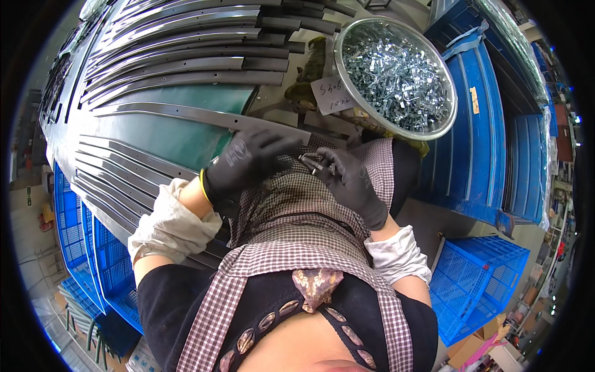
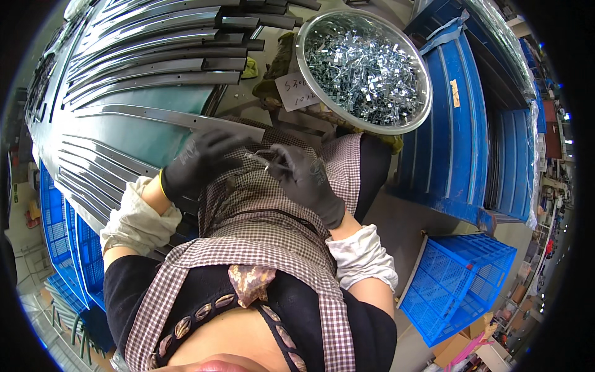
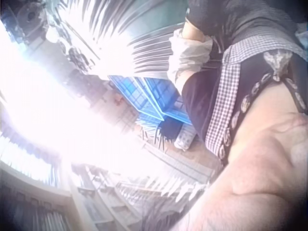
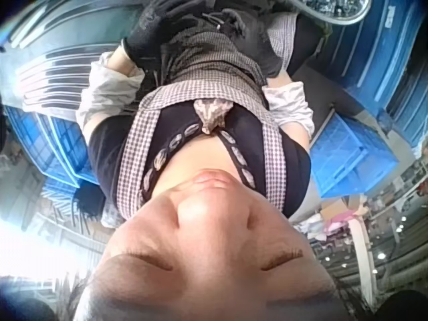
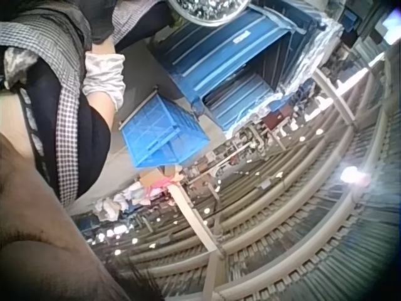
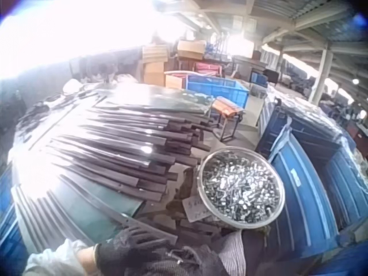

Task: The person repeatedly picks up small metal fasteners from a bowl and inserts them into holes on long metal bars. They then place the bars onto a stack on the table. The process is repeated continuously throughout the clip.

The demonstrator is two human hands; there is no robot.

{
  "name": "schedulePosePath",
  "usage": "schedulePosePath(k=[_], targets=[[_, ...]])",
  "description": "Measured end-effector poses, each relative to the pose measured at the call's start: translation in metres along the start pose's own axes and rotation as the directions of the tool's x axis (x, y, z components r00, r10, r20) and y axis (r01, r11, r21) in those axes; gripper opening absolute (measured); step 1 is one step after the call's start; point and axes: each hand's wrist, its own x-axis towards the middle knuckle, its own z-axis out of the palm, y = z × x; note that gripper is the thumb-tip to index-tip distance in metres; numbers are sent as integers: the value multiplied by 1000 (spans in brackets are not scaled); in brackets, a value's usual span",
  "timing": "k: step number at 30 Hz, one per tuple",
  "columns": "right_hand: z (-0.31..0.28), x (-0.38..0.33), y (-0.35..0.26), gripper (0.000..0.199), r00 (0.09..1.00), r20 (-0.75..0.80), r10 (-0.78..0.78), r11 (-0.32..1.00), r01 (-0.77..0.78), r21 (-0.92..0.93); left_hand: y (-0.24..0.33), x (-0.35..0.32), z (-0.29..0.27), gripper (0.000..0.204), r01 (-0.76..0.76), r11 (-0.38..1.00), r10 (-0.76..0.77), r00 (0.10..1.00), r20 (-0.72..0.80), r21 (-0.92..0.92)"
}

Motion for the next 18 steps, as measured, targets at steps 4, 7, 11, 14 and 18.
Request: schedulePosePath(k=[4,7,11,14,18], targets=[[-4,11,8,37,997,-74,-8,998,3,-67,-39,7,3,55,-25,985,26,1000,-1,168],[-7,17,7,35,999,-43,21,997,-24,-74,-45,6,5,50,-48,983,36,997,71,176],[-8,25,13,32,999,-20,-42,998,41,-50,-44,8,6,45,-60,993,48,992,117,100],[-5,35,18,28,999,-4,-49,997,49,57,-41,8,9,45,-64,995,56,993,107,79],[-2,45,23,24,985,55,165,945,-174,276,-40,9,8,49,-34,996,26,995,98,88]])
